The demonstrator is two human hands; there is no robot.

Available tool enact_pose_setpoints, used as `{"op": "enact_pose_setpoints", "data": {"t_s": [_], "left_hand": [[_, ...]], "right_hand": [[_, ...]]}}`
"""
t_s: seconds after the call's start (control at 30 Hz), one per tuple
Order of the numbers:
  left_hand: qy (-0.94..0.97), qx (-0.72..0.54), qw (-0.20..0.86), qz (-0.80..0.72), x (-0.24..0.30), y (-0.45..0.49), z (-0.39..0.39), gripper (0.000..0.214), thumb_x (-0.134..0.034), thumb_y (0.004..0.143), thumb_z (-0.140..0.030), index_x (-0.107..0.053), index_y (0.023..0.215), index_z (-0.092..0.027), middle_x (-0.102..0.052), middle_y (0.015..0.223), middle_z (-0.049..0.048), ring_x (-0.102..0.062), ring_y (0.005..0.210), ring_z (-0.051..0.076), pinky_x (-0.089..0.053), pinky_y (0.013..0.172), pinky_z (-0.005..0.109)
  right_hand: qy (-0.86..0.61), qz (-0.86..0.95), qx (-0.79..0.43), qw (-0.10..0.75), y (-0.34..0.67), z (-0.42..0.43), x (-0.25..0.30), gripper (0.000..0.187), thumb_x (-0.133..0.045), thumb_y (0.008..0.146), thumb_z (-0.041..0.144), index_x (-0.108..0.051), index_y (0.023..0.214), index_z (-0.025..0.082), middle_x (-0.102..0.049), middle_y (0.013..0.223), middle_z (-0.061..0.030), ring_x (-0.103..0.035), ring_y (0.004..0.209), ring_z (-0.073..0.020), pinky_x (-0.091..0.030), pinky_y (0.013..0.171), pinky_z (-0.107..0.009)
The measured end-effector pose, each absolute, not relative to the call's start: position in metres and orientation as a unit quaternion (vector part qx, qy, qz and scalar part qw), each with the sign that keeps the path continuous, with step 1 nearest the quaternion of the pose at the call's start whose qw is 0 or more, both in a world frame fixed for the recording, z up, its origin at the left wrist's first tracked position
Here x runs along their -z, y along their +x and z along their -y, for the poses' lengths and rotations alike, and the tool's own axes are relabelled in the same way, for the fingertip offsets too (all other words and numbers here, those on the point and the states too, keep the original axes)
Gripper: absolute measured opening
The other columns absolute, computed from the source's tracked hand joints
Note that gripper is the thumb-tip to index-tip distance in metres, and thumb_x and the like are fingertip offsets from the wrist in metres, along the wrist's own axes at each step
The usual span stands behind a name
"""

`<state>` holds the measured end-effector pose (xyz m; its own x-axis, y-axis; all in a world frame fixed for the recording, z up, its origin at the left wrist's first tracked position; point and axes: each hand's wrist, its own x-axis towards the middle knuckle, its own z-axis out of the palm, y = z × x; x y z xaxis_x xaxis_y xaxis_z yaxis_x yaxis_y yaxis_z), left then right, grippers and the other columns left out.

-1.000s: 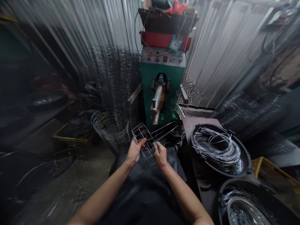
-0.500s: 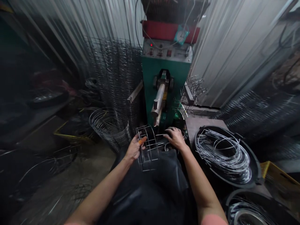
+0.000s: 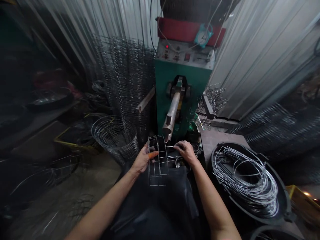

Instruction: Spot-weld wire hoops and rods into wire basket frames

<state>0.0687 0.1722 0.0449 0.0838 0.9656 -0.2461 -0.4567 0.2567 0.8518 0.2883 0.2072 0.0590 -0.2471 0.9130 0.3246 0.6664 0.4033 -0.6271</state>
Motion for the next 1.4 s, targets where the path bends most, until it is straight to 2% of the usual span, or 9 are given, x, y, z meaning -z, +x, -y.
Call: {"op": "enact_pose_setpoints", "data": {"t_s": [0.23, 0.63, 0.8, 1.0, 1.1, 1.2, 1.4], "left_hand": [[0.286, -0.539, 0.663, -0.433, -0.040, 0.073, -0.182, 0.075, -0.079, 0.052, -0.020, -0.044, 0.118, -0.028, -0.044, 0.080, -0.0038, -0.050, 0.062, 0.007, -0.034, 0.039, 0.012], [0.239, -0.556, 0.658, -0.449, -0.048, 0.079, -0.192, 0.080, -0.080, 0.046, -0.015, -0.045, 0.118, -0.026, -0.045, 0.077, -0.0041, -0.050, 0.065, 0.007, -0.034, 0.041, 0.012], [0.219, -0.561, 0.666, -0.441, -0.044, 0.079, -0.196, 0.081, -0.080, 0.047, -0.013, -0.043, 0.119, -0.025, -0.046, 0.074, -0.0052, -0.049, 0.057, 0.006, -0.033, 0.040, 0.013], [0.253, -0.546, 0.676, -0.426, -0.036, 0.078, -0.197, 0.072, -0.079, 0.051, -0.020, -0.043, 0.113, -0.021, -0.047, 0.069, -0.0069, -0.042, 0.043, 0.003, -0.033, 0.036, 0.016], [0.246, -0.531, 0.670, -0.456, -0.036, 0.079, -0.196, 0.070, -0.080, 0.052, -0.022, -0.042, 0.111, -0.017, -0.047, 0.065, -0.0073, -0.037, 0.040, 0.002, -0.034, 0.037, 0.017], [0.244, -0.527, 0.663, -0.472, -0.035, 0.079, -0.196, 0.067, -0.080, 0.052, -0.023, -0.044, 0.108, -0.016, -0.044, 0.063, -0.0079, -0.036, 0.039, 0.002, -0.030, 0.035, 0.017], [0.238, -0.536, 0.662, -0.466, -0.036, 0.081, -0.195, 0.067, -0.081, 0.049, -0.024, -0.043, 0.105, -0.018, -0.044, 0.064, -0.0082, -0.035, 0.040, 0.001, -0.024, 0.033, 0.016]], "right_hand": [[-0.503, 0.774, -0.188, 0.335, 0.285, -0.220, -0.054, 0.039, -0.049, 0.081, 0.056, -0.066, 0.073, 0.022, -0.064, 0.074, -0.0050, -0.056, 0.074, -0.0200, -0.040, 0.070, -0.033], [-0.504, 0.780, -0.180, 0.325, 0.287, -0.234, -0.054, 0.037, -0.049, 0.081, 0.055, -0.065, 0.073, 0.023, -0.065, 0.075, -0.0050, -0.056, 0.075, -0.0207, -0.040, 0.070, -0.034], [-0.505, 0.777, -0.186, 0.327, 0.288, -0.238, -0.053, 0.035, -0.050, 0.081, 0.053, -0.065, 0.072, 0.023, -0.065, 0.074, -0.0045, -0.057, 0.074, -0.0202, -0.041, 0.070, -0.033], [-0.511, 0.786, -0.161, 0.310, 0.287, -0.238, -0.054, 0.032, -0.051, 0.082, 0.048, -0.066, 0.072, 0.022, -0.065, 0.074, -0.0046, -0.057, 0.075, -0.0200, -0.042, 0.071, -0.033], [-0.516, 0.784, -0.107, 0.328, 0.290, -0.227, -0.057, 0.028, -0.052, 0.082, 0.047, -0.066, 0.084, 0.023, -0.065, 0.088, -0.0066, -0.056, 0.087, -0.0225, -0.041, 0.079, -0.036], [-0.533, 0.774, -0.051, 0.337, 0.299, -0.209, -0.054, 0.030, -0.057, 0.078, 0.049, -0.065, 0.093, 0.024, -0.060, 0.106, -0.0082, -0.049, 0.105, -0.0258, -0.036, 0.089, -0.042], [-0.563, 0.761, -0.052, 0.318, 0.319, -0.189, -0.035, 0.030, -0.061, 0.073, 0.051, -0.062, 0.069, 0.022, -0.051, 0.123, -0.0094, -0.037, 0.119, -0.0310, -0.029, 0.095, -0.050]]}}
